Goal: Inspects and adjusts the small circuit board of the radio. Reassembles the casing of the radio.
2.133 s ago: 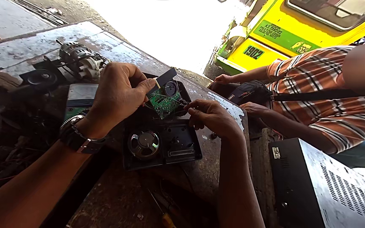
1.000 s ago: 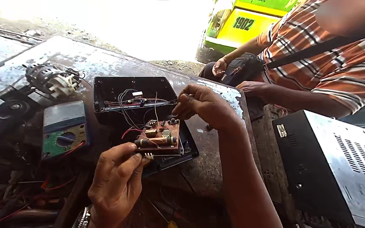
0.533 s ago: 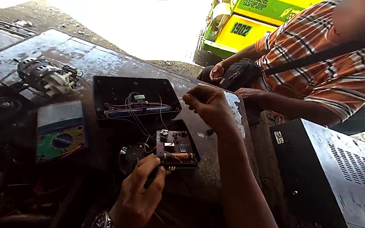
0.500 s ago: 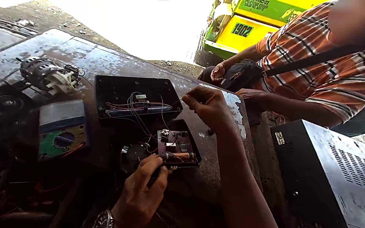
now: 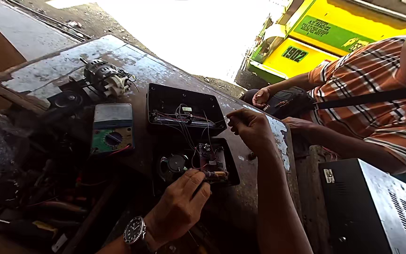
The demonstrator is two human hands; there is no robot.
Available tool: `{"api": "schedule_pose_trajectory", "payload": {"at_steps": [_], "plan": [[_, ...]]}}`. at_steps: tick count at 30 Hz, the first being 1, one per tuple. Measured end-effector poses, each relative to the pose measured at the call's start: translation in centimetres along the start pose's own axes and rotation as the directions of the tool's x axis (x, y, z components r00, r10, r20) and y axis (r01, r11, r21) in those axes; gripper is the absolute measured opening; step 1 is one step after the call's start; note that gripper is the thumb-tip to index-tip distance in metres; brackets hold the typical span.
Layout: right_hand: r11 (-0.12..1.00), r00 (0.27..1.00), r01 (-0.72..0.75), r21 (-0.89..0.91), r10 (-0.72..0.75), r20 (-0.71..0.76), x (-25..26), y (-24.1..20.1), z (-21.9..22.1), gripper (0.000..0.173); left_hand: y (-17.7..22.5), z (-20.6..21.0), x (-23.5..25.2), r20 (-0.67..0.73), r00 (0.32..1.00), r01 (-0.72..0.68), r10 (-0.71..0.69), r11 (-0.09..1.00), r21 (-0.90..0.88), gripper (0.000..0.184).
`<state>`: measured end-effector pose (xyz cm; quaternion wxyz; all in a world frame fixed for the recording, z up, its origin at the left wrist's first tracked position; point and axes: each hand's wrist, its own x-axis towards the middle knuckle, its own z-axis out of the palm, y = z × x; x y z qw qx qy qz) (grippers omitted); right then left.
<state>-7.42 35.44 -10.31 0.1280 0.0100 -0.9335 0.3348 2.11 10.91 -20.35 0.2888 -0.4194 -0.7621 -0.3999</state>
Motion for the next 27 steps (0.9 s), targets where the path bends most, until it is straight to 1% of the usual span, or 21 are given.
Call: {"api": "schedule_pose_trajectory", "payload": {"at_steps": [2, 4, 6, 8, 9, 10, 12, 13, 15, 16, 17, 18, 19, 20, 22, 23, 25, 27], "plan": [[0.997, 0.999, -0.044, 0.065, 0.046, -0.029, 0.3, 0.0, -0.2, 0.014, 0.2, -1.1, 0.4, -0.066, 0.996, 0.054, -0.054, 0.998, -0.012, 0.019], [0.986, 0.995, -0.078, 0.146, 0.087, -0.057, 0.7, 0.1, -0.3, 0.013, -0.5, -3.3, 1.8, -0.154, 0.978, 0.146, -0.144, 0.989, 0.004, 0.021], [0.978, 0.99, -0.088, 0.191, 0.106, -0.089, 0.8, 0.3, -0.3, 0.012, -2.5, -6.2, 3.8, -0.215, 0.943, 0.272, -0.254, 0.961, 0.056, 0.024], [0.978, 0.987, -0.057, 0.203, 0.085, -0.134, 1.0, 0.6, 0.1, 0.011, -6.1, -8.9, 6.4, -0.203, 0.888, 0.44, -0.412, 0.89, 0.117, 0.034], [0.977, 0.985, -0.043, 0.209, 0.076, -0.152, 1.1, 1.0, 0.5, 0.011, -8.1, -9.9, 7.9, -0.165, 0.842, 0.537, -0.514, 0.83, 0.153, 0.04], [0.973, 0.985, -0.04, 0.227, 0.076, -0.156, 1.2, 1.2, 1.0, 0.012, -10.0, -10.6, 9.3, -0.113, 0.781, 0.624, -0.614, 0.759, 0.186, 0.047], [0.939, 0.99, -0.083, 0.334, 0.117, -0.081, 1.4, 1.4, 2.1, 0.015, -13.3, -11.2, 11.6, 0.016, 0.637, 0.748, -0.771, 0.623, 0.229, 0.059], [0.902, 0.99, -0.115, 0.417, 0.137, -0.022, 1.4, 1.3, 2.6, 0.015, -14.6, -10.9, 12.4, 0.092, 0.563, 0.787, -0.822, 0.566, 0.246, 0.065], [0.818, 0.983, -0.182, 0.546, 0.169, 0.074, 1.5, 1.2, 3.2, 0.015, -16.7, -9.7, 13.2, 0.21, 0.447, 0.835, -0.87, 0.49, 0.25, 0.077], [0.787, 0.978, -0.204, 0.583, 0.185, 0.092, 1.4, 1.2, 3.3, 0.015, -17.0, -9.1, 13.4, 0.255, 0.386, 0.871, -0.887, 0.441, 0.215, 0.08], [0.757, 0.973, -0.223, 0.614, 0.209, 0.096, 1.4, 1.1, 3.3, 0.014, -17.1, -8.7, 13.4, 0.274, 0.354, 0.902, -0.894, 0.404, 0.155, 0.079], [0.727, 0.967, -0.238, 0.644, 0.24, 0.087, 1.4, 1.0, 3.2, 0.014, -16.9, -8.4, 13.2, 0.271, 0.355, 0.919, -0.895, 0.387, 0.071, 0.073], [0.693, 0.961, -0.243, 0.679, 0.27, 0.068, 1.4, 1.0, 3.1, 0.014, -16.4, -8.1, 12.8, 0.249, 0.385, 0.92, -0.889, 0.391, -0.024, 0.066], [0.66, 0.956, -0.23, 0.716, 0.289, 0.04, 1.5, 0.9, 2.9, 0.014, -15.7, -8.0, 12.4, 0.222, 0.431, 0.902, -0.874, 0.419, -0.103, 0.06], [0.597, 0.948, -0.196, 0.778, 0.318, -0.005, 1.3, 0.3, 2.3, 0.014, -14.4, -7.8, 11.5, 0.156, 0.541, 0.838, -0.826, 0.515, -0.182, 0.059], [0.572, 0.943, -0.184, 0.799, 0.332, -0.02, 1.2, -0.1, 2.0, 0.014, -13.6, -7.9, 11.2, 0.131, 0.583, 0.806, -0.802, 0.551, -0.215, 0.059], [0.53, 0.931, -0.186, 0.827, 0.364, -0.024, 1.0, -0.8, 1.6, 0.013, -11.7, -8.3, 10.5, 0.141, 0.645, 0.749, -0.751, 0.585, -0.312, 0.055], [0.545, 0.937, -0.205, 0.813, 0.35, 0.001, 0.8, -0.9, 1.3, 0.011, -10.4, -8.7, 9.7, 0.196, 0.682, 0.703, -0.704, 0.56, -0.438, 0.053]]}}
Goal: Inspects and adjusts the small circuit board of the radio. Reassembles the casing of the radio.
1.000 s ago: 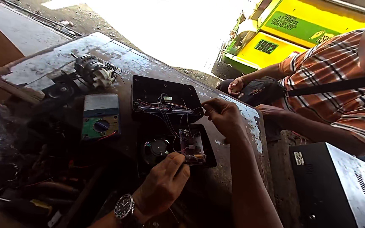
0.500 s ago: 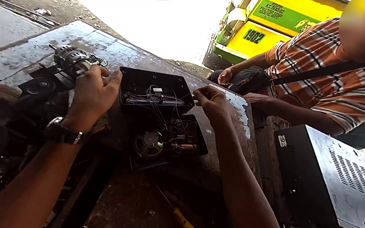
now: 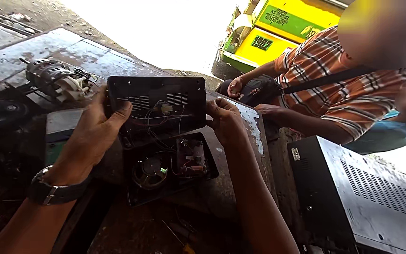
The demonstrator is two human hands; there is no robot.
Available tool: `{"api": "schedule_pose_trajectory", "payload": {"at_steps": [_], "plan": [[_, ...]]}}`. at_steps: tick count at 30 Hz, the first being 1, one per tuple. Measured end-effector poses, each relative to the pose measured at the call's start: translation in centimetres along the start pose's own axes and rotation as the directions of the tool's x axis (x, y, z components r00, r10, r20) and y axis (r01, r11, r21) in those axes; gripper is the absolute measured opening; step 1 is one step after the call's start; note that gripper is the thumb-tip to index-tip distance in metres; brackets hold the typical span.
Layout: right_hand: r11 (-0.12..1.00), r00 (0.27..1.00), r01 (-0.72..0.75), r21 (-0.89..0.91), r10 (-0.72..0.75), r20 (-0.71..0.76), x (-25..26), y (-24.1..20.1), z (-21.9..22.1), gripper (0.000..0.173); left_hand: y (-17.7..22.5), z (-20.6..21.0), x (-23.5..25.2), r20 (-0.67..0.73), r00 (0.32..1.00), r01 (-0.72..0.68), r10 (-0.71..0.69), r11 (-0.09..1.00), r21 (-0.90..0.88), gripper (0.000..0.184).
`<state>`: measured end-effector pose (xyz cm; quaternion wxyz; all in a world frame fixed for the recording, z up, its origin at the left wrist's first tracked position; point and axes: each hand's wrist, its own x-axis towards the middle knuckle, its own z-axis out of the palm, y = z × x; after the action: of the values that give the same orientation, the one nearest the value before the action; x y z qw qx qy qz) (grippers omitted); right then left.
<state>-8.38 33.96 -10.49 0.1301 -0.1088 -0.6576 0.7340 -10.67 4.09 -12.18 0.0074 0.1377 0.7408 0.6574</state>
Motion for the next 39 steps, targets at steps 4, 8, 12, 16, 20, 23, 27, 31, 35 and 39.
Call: {"api": "schedule_pose_trajectory", "payload": {"at_steps": [4, 8, 12, 16, 20, 23, 27, 31, 35, 39], "plan": [[0.996, 0.986, 0.051, -0.08, -0.038, 0.16, 0.1, 0.2, -1.1, 0.007, -0.3, -1.1, -0.9, 0.131, 0.991, 0.018, 0.018, 0.964, -0.265, 0.054], [0.976, 0.948, 0.123, -0.177, -0.063, 0.312, 0.3, -0.2, -2.2, 0.01, -0.6, -2.3, -1.7, 0.189, 0.975, -0.07, 0.12, 0.965, -0.251, 0.064], [0.964, 0.931, 0.168, -0.204, -0.087, 0.355, 0.6, -0.4, -3.0, 0.012, -1.4, -2.2, -1.9, 0.2, 0.958, -0.16, 0.207, 0.96, -0.231, 0.072], [0.956, 0.911, 0.253, -0.147, -0.184, 0.37, 0.4, -0.9, -3.6, 0.01, -1.7, -2.0, -2.1, 0.187, 0.939, -0.242, 0.29, 0.94, -0.242, 0.08], [0.948, 0.843, 0.31, -0.069, -0.24, 0.481, 0.5, -2.2, -4.8, 0.012, -1.0, -1.9, -3.0, 0.17, 0.926, -0.309, 0.337, 0.935, -0.171, 0.091], [0.941, 0.828, 0.337, -0.038, -0.277, 0.487, 0.2, -2.4, -4.8, 0.01, -1.2, -1.5, -3.9, 0.139, 0.907, -0.386, 0.398, 0.917, -0.104, 0.091], [0.941, 0.881, 0.326, -0.09, -0.268, 0.39, -0.4, -1.0, -3.8, 0.009, -1.7, -0.5, -5.3, 0.104, 0.886, -0.454, 0.452, 0.891, -0.002, 0.089], [0.944, 0.926, 0.305, -0.126, -0.263, 0.27, -1.8, 0.7, -3.5, 0.008, -1.7, 0.0, -6.2, 0.124, 0.858, -0.506, 0.498, 0.861, 0.043, 0.084], [0.956, 0.941, 0.287, -0.058, -0.27, 0.202, -2.4, 1.1, -3.6, 0.011, -1.7, 0.3, -7.0, 0.152, 0.803, -0.589, 0.576, 0.806, 0.057, 0.075], [0.945, 0.957, 0.279, -0.172, -0.259, 0.13, -3.0, 0.6, -2.7, 0.007, -1.5, 1.6, -7.8, 0.094, 0.744, -0.667, 0.661, 0.74, 0.083, 0.065]]}}
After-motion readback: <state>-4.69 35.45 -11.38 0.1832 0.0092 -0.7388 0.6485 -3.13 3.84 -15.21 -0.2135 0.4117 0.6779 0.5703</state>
